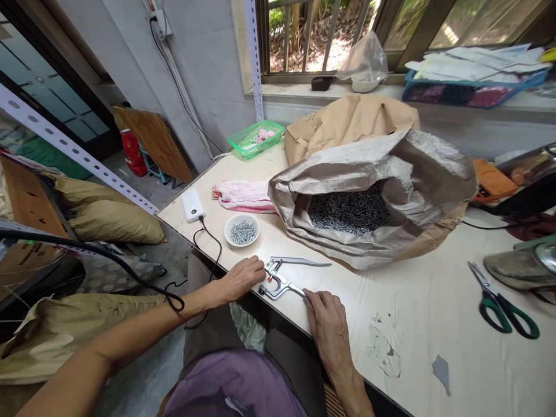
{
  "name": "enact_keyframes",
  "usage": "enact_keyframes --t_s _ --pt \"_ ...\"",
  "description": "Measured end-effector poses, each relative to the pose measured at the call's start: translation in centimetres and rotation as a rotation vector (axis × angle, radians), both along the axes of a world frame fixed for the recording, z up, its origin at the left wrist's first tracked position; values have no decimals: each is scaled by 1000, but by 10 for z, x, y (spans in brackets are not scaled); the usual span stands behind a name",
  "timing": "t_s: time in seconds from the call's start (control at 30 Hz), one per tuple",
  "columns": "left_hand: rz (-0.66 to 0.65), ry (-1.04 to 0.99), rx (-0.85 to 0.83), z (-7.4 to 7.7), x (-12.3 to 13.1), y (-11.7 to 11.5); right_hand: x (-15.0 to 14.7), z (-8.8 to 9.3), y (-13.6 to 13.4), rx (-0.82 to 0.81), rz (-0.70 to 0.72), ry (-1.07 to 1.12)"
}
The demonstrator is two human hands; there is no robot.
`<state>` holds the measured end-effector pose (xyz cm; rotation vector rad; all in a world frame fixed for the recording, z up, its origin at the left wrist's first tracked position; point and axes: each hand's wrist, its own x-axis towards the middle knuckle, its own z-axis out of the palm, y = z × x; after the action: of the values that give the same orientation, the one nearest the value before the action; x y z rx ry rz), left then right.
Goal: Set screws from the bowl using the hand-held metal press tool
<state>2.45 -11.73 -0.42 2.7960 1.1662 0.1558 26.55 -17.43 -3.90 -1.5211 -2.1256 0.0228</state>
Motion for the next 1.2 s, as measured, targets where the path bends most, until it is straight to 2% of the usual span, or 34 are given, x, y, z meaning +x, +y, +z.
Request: enact_keyframes --t_s 0.13,0.23,0.33,0.43,0.57,0.67,0.73,0.87,1.03,1.13,1.2 --pt "-26 -103 54 8 -14 -23 -2 2 -1 -13 -2 -24" --pt "-47 -117 71 3 -20 -44 -1 4 -1 0 -2 -34" --pt "-7 -119 62 -3 -20 -50 0 4 0 29 6 -45" --pt "111 -197 82 2 -19 -32 2 2 2 74 15 -55" --pt "493 -223 191 22 -20 18 3 -5 4 119 14 -75" --pt "727 -85 114 31 -19 55 5 -9 4 136 18 -90" --pt "802 -10 23 31 -18 72 6 -11 4 145 18 -91" --pt "799 16 -88 27 -18 82 5 -12 4 144 22 -82" --pt "706 -15 -63 22 -24 79 4 -11 5 162 16 -62" --pt "686 -82 -56 22 -26 80 5 -12 6 165 17 -63" --pt "700 -198 -56 25 -27 81 6 -13 6 160 18 -69"
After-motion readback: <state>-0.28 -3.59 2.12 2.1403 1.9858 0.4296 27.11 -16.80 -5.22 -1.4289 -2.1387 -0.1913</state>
